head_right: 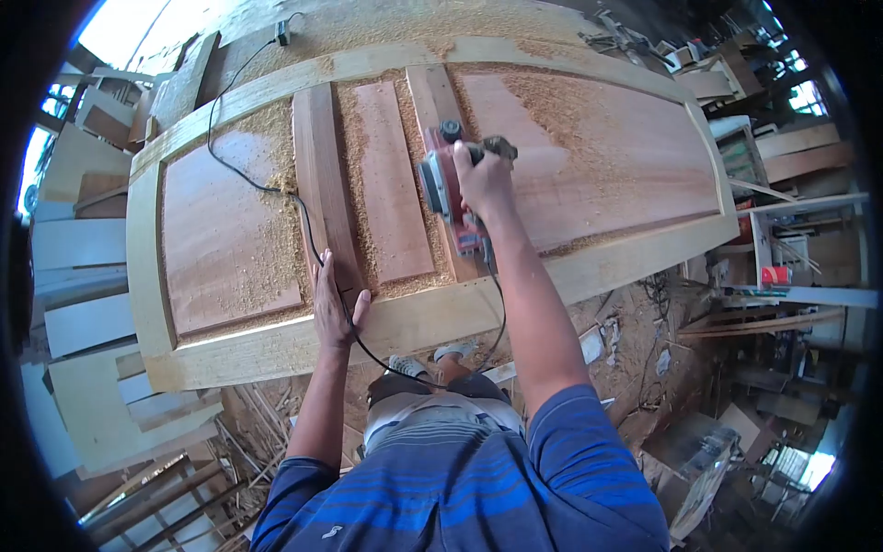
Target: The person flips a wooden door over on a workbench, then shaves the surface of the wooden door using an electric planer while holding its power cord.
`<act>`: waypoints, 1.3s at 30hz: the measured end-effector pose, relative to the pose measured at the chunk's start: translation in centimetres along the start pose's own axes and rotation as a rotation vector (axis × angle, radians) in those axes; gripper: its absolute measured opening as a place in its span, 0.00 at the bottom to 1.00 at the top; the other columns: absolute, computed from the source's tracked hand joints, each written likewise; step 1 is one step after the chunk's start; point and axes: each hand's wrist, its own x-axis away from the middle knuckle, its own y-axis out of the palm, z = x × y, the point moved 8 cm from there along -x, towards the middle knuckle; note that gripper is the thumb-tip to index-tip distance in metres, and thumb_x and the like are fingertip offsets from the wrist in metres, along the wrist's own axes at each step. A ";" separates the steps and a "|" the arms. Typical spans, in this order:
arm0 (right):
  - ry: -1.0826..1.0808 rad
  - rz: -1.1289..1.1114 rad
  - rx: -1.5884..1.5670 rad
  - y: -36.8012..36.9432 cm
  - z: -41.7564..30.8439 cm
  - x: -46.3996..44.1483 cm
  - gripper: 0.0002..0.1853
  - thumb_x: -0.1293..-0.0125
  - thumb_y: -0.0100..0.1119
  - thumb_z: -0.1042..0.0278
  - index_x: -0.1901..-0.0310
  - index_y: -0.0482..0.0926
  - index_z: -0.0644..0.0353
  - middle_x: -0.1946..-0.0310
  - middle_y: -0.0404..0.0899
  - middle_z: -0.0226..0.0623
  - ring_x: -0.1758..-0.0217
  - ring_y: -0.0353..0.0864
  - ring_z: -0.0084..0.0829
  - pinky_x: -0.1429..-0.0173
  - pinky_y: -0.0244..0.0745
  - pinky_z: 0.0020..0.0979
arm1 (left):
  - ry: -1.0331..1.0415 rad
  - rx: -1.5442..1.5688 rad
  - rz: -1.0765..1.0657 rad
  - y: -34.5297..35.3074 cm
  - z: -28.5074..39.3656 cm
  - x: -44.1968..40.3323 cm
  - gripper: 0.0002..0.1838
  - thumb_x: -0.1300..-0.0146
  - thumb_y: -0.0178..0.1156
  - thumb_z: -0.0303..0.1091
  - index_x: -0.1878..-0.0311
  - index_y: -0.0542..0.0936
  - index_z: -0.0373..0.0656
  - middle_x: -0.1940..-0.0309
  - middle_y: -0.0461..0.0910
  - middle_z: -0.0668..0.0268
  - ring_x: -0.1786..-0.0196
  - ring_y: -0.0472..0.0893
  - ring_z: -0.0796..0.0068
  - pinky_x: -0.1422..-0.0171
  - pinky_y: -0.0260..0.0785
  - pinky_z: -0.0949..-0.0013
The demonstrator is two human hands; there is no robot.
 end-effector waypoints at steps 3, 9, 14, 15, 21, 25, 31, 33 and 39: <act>0.034 0.003 0.000 -1.6 2.5 5.7 0.30 0.16 0.57 0.41 0.58 0.89 0.65 0.81 0.85 0.43 0.81 0.89 0.37 0.74 0.84 0.40 | 0.030 -0.058 0.000 0.2 0.1 0.0 0.55 0.29 0.70 0.53 0.11 0.56 0.29 0.13 0.63 0.39 0.09 0.61 0.42 0.03 0.46 0.42; 0.018 0.090 0.033 -5.6 7.1 15.0 0.26 0.17 0.61 0.44 0.51 0.89 0.65 0.71 0.88 0.49 0.68 0.91 0.47 0.63 0.84 0.45 | 0.036 -0.103 -0.028 0.5 0.2 -0.1 0.54 0.28 0.70 0.53 0.11 0.56 0.29 0.13 0.63 0.39 0.09 0.61 0.42 0.03 0.45 0.41; 0.058 0.100 0.075 -6.4 7.3 14.0 0.25 0.19 0.63 0.46 0.50 0.91 0.66 0.62 0.90 0.61 0.52 0.92 0.63 0.49 0.86 0.54 | 0.042 -0.113 -0.037 0.7 0.4 -0.3 0.54 0.28 0.70 0.53 0.11 0.56 0.29 0.13 0.63 0.39 0.09 0.60 0.41 0.03 0.45 0.40; 0.048 0.091 0.076 -6.2 6.9 12.8 0.25 0.19 0.63 0.45 0.50 0.91 0.66 0.62 0.90 0.61 0.53 0.92 0.63 0.49 0.86 0.54 | 0.028 -0.113 -0.044 0.7 0.5 -0.3 0.55 0.28 0.70 0.53 0.11 0.56 0.29 0.13 0.63 0.39 0.09 0.60 0.40 0.04 0.45 0.40; 0.003 0.064 0.105 -3.7 3.8 1.9 0.28 0.21 0.63 0.42 0.53 0.90 0.67 0.62 0.90 0.62 0.53 0.93 0.62 0.50 0.86 0.54 | -0.021 -0.158 -0.069 1.0 0.4 -0.5 0.55 0.30 0.71 0.52 0.11 0.56 0.30 0.12 0.62 0.40 0.08 0.59 0.40 0.04 0.47 0.39; -0.017 0.064 0.110 -2.3 1.2 -5.6 0.29 0.22 0.63 0.39 0.53 0.91 0.65 0.60 0.91 0.61 0.51 0.93 0.63 0.47 0.87 0.55 | -0.050 -0.164 -0.056 1.2 0.3 -0.7 0.54 0.31 0.71 0.51 0.12 0.58 0.30 0.12 0.63 0.40 0.09 0.60 0.39 0.05 0.49 0.38; -0.051 0.034 0.152 -0.2 -1.8 -15.2 0.29 0.21 0.59 0.34 0.52 0.94 0.55 0.59 0.92 0.59 0.48 0.92 0.63 0.44 0.87 0.56 | -0.057 -0.184 -0.035 1.1 0.6 -1.0 0.52 0.27 0.68 0.55 0.13 0.60 0.28 0.14 0.65 0.38 0.10 0.63 0.38 0.06 0.51 0.40; -0.104 0.052 0.151 0.7 -2.7 -18.4 0.30 0.20 0.58 0.35 0.57 0.93 0.58 0.66 0.90 0.53 0.58 0.92 0.55 0.52 0.87 0.51 | -0.069 -0.181 -0.035 1.3 0.4 -1.0 0.52 0.27 0.68 0.54 0.13 0.60 0.28 0.14 0.66 0.38 0.10 0.64 0.37 0.06 0.51 0.40; -0.074 -0.005 0.156 2.6 -6.4 -24.9 0.38 0.18 0.55 0.36 0.73 0.87 0.67 0.83 0.86 0.42 0.80 0.90 0.37 0.68 0.88 0.39 | -0.074 -0.178 -0.029 1.2 0.2 -1.1 0.51 0.29 0.69 0.49 0.13 0.60 0.28 0.14 0.66 0.38 0.11 0.65 0.38 0.05 0.50 0.39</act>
